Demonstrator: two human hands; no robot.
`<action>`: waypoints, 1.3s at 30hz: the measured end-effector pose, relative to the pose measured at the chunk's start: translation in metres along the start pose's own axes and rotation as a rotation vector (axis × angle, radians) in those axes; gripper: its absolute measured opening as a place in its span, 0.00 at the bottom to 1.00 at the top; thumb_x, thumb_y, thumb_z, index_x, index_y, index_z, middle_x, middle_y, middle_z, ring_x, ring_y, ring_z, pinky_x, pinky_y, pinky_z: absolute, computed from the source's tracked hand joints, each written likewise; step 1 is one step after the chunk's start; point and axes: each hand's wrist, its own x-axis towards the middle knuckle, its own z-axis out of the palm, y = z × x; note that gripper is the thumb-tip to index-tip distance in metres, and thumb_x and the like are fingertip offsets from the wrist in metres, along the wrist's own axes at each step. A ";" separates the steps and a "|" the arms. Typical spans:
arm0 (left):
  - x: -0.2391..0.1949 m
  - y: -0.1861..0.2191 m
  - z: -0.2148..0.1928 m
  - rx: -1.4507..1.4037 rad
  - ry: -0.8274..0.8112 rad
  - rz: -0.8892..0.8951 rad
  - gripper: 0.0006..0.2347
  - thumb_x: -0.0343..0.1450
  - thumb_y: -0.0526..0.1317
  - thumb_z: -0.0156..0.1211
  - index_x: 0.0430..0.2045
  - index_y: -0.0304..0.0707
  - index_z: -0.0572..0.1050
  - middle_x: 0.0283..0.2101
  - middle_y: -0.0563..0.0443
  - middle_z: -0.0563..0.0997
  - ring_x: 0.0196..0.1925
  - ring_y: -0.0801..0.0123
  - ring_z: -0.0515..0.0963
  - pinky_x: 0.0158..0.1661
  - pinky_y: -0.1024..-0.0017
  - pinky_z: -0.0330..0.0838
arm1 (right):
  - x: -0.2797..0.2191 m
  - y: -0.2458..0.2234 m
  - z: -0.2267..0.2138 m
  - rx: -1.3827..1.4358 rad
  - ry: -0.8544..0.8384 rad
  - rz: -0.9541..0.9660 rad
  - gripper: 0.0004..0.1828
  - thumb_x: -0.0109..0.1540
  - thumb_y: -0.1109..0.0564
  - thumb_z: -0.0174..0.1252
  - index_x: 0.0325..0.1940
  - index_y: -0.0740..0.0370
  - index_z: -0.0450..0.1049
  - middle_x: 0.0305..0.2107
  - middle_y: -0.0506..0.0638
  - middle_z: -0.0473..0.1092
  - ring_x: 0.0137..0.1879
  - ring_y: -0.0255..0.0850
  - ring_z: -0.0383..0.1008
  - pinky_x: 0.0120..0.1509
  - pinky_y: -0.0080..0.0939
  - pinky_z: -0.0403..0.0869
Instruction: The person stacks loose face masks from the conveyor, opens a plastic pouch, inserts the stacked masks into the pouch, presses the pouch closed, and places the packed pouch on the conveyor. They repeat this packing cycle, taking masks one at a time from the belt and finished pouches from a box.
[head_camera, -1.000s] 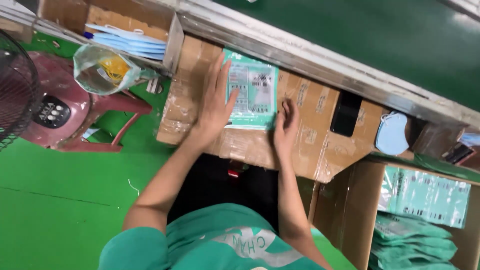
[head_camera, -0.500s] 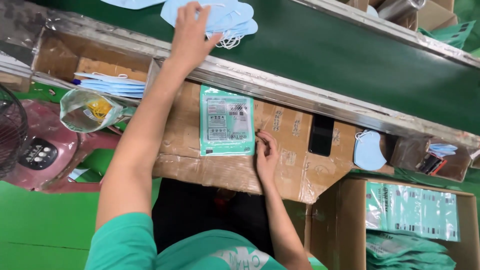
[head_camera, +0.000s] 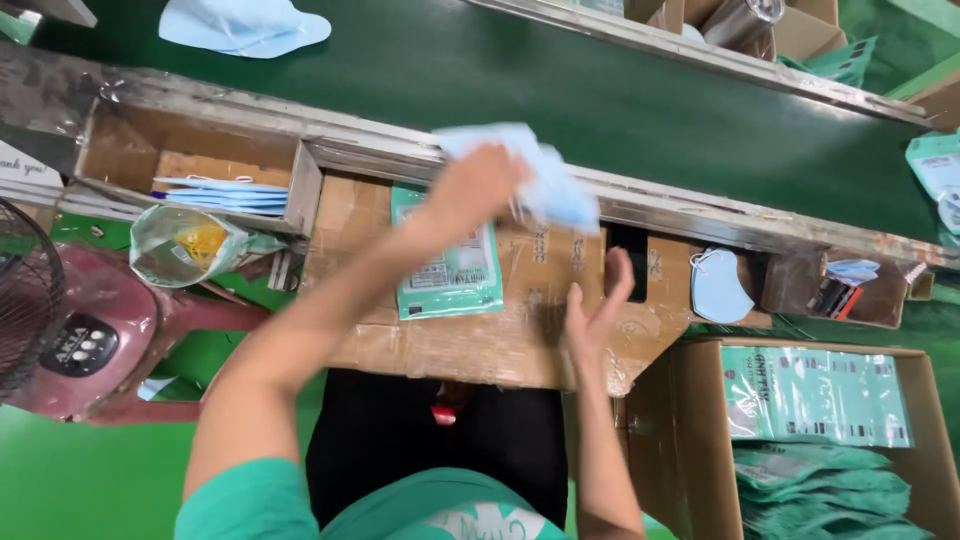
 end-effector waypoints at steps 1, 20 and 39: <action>-0.008 0.032 -0.010 -0.012 -0.002 -0.002 0.12 0.68 0.34 0.58 0.46 0.40 0.76 0.40 0.44 0.77 0.46 0.52 0.77 0.50 0.59 0.72 | -0.001 -0.007 -0.008 -0.010 -0.001 0.007 0.32 0.61 0.68 0.53 0.71 0.67 0.58 0.65 0.60 0.61 0.69 0.46 0.63 0.73 0.43 0.67; -0.134 0.132 0.072 -0.782 -0.109 -0.551 0.50 0.59 0.41 0.78 0.73 0.34 0.45 0.73 0.32 0.58 0.75 0.41 0.56 0.72 0.48 0.50 | -0.070 0.045 -0.019 0.199 -0.339 0.203 0.65 0.58 0.57 0.74 0.84 0.60 0.32 0.61 0.58 0.67 0.65 0.47 0.72 0.72 0.45 0.71; -0.143 0.145 0.051 -0.337 0.185 -0.394 0.22 0.69 0.35 0.66 0.57 0.25 0.70 0.54 0.35 0.76 0.57 0.46 0.75 0.57 0.55 0.72 | -0.105 0.129 -0.025 -0.024 -0.204 0.173 0.23 0.78 0.53 0.47 0.73 0.71 0.61 0.63 0.62 0.68 0.68 0.52 0.69 0.74 0.48 0.67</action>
